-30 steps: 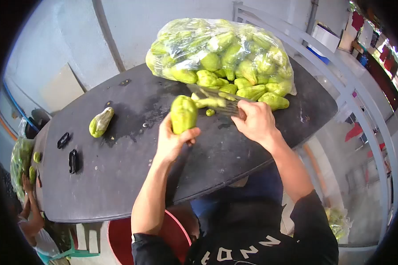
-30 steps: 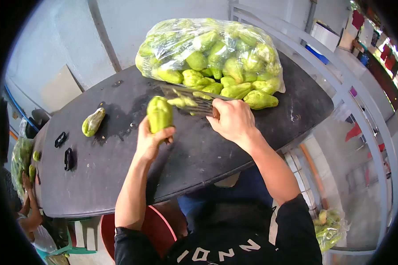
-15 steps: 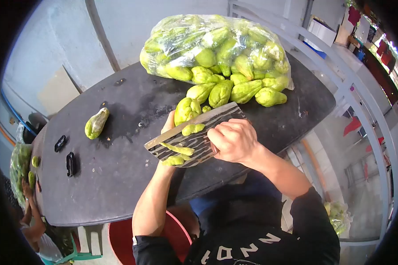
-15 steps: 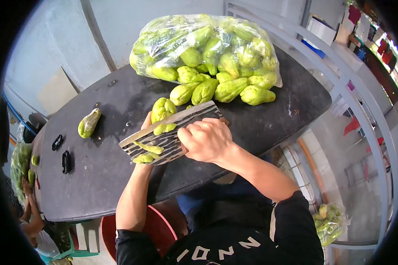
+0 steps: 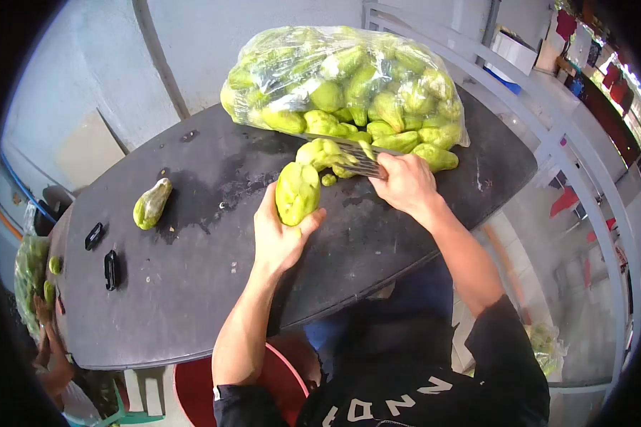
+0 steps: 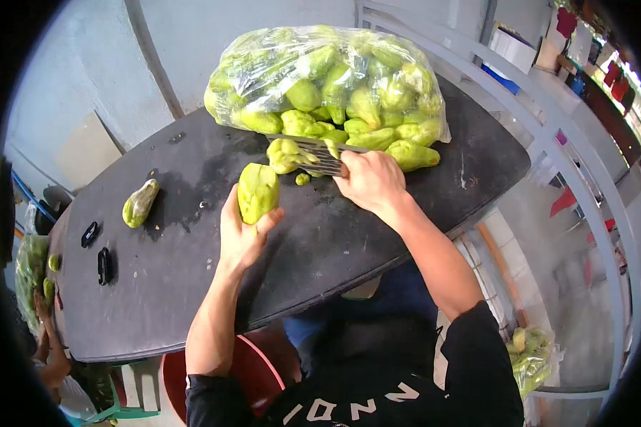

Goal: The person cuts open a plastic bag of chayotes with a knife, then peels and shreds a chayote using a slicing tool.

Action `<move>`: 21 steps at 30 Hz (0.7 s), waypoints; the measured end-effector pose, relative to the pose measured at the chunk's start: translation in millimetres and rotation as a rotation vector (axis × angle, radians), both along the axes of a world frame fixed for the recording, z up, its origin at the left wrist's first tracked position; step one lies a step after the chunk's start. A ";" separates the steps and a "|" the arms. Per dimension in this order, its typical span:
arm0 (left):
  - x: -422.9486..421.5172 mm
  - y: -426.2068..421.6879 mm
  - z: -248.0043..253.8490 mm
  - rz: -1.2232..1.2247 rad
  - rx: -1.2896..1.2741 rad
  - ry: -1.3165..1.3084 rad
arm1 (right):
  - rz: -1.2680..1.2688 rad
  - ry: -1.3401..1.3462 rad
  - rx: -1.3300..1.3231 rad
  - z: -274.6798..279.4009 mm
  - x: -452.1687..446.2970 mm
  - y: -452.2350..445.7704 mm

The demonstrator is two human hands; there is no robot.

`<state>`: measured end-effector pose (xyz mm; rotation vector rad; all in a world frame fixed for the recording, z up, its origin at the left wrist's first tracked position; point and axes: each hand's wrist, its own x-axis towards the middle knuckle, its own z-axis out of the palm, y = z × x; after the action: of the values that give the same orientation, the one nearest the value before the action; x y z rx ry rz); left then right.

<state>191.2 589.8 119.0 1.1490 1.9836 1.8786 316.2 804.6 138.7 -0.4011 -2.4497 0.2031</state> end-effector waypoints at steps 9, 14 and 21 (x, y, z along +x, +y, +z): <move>-5.3 -4.4 -2.1 -0.012 -0.238 -0.197 | 0.170 0.119 -0.389 29.9 11.5 -21.7; -7.4 4.8 1.6 -0.103 0.418 -0.654 | 0.117 -0.049 -0.464 44.5 4.9 -29.1; -24.7 -1.7 16.3 -0.232 0.503 -1.204 | 0.216 0.073 -0.265 9.3 2.1 -41.1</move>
<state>166.5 588.1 135.3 0.1107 0.7188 2.1539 318.3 763.6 148.0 -0.2356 -2.3977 0.6280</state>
